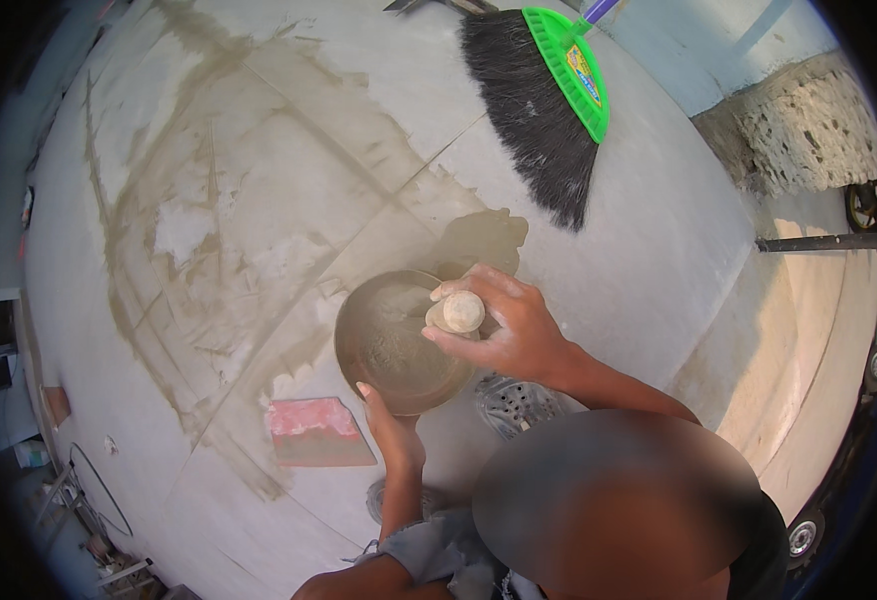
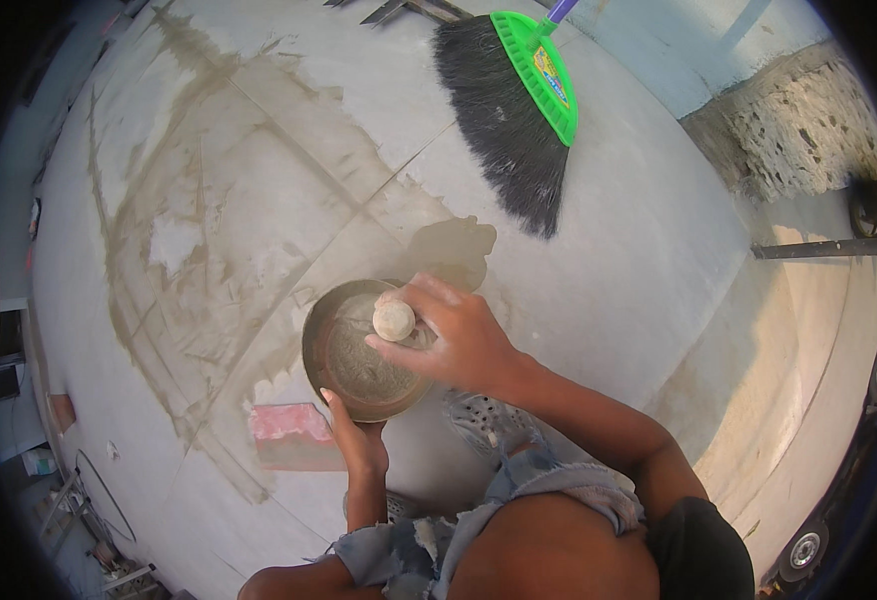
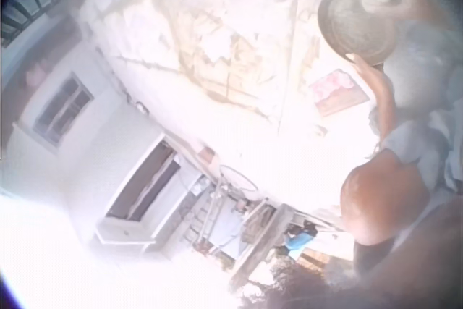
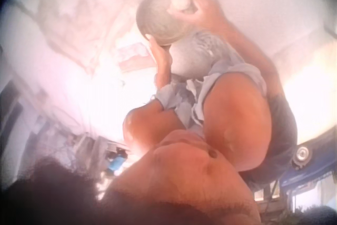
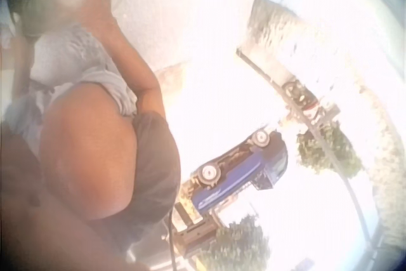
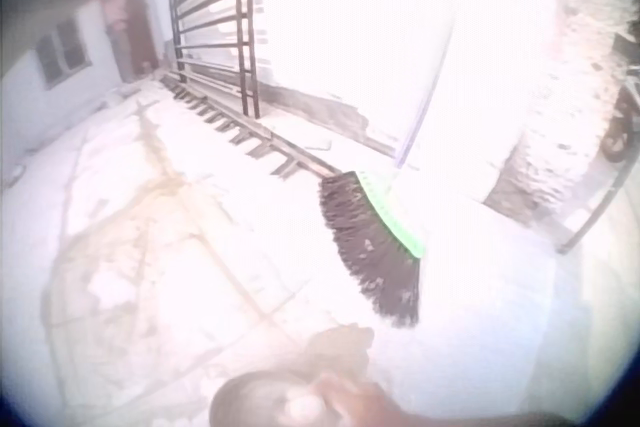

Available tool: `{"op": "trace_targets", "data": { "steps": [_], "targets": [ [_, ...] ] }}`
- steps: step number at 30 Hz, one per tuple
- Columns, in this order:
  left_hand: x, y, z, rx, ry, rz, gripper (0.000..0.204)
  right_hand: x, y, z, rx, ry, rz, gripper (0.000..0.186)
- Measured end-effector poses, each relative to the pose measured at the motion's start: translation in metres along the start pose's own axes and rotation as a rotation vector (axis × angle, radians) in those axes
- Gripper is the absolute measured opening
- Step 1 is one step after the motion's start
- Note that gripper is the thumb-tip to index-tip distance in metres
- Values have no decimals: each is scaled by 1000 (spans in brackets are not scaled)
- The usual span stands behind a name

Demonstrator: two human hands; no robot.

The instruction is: The person scoops wet cement from a metal bowl with a trowel and spreads it onto a tiled floor using a pink float. The person repeatedly transfers material from the bowl to the floor and smooths the surface in a continuous motion.

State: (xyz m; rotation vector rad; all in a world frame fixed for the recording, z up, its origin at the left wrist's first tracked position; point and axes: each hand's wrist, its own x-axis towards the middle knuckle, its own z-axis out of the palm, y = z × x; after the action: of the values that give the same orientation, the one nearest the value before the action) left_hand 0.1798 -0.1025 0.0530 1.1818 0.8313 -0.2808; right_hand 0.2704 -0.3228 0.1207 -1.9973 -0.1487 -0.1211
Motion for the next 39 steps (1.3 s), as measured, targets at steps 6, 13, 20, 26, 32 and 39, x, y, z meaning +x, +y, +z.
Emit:
{"op": "trace_targets", "data": {
  "steps": [6,13,20,26,32,39],
  "targets": [
    [0,-36,-48,-98,16,60,92,-19,-12,24,101,64,-94,37],
    [22,-5,-63,-69,74,163,94,-15,-4,85,413,59,162,38],
    [49,45,-56,45,45,121,94,2,-4,109,568,14,186,37],
    [58,68,-76,579,245,117,82,0,8,117,489,-95,321,46],
    [51,46,-138,693,474,536,61,-24,5,119,253,-22,199,62],
    [47,70,-216,1081,368,685,50,-74,49,92,178,73,75,64]
  ]
}}
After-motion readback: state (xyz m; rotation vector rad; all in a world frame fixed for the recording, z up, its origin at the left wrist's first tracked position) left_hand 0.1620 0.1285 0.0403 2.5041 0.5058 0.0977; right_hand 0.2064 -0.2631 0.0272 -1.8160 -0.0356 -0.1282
